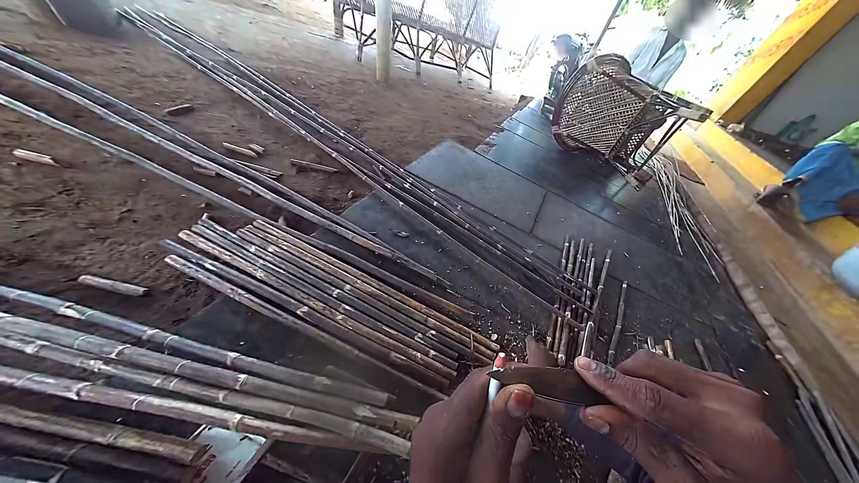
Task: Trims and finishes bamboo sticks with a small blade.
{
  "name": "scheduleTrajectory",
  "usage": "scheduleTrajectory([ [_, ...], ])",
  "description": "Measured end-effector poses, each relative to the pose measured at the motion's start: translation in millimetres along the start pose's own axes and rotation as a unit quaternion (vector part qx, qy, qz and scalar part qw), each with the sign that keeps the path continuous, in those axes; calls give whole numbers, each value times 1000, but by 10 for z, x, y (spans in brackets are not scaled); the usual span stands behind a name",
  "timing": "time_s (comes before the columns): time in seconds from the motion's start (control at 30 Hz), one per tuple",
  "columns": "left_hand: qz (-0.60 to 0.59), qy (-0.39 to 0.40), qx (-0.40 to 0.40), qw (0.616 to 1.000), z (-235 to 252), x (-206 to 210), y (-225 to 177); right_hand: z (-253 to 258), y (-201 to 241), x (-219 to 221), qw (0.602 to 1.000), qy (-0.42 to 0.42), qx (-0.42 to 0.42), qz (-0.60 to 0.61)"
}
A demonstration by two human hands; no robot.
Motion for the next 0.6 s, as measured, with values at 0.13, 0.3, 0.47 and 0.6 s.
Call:
scheduleTrajectory([
  [0.13, 6, -8, -16, 1000, -11, -34, 32, 17, 53, 13, 999, -12, 9, -30],
  [0.3, -3, -1, -14, 1000, -2, -32, 9, 36, 53, 27, 1000, -3, 3, -9],
  [0.47, -12, -2, -5, 1000, 4, -28, 8, 46, 28, 63, 1000, 10, -4, 16],
  [0.6, 12, -2, -19, 1000, -4, -53, 20, 35, 39, 54, 1000, 0, 0, 2],
])
Point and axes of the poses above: each hand's wrist, its own z-axis towards the middle knuckle, its own x-axis out of the palm, y = z × x, the point moved 10 cm from there along z, towards the middle knuckle, and after that the axes turned 6 degrees about y, right-handed, at the moved point
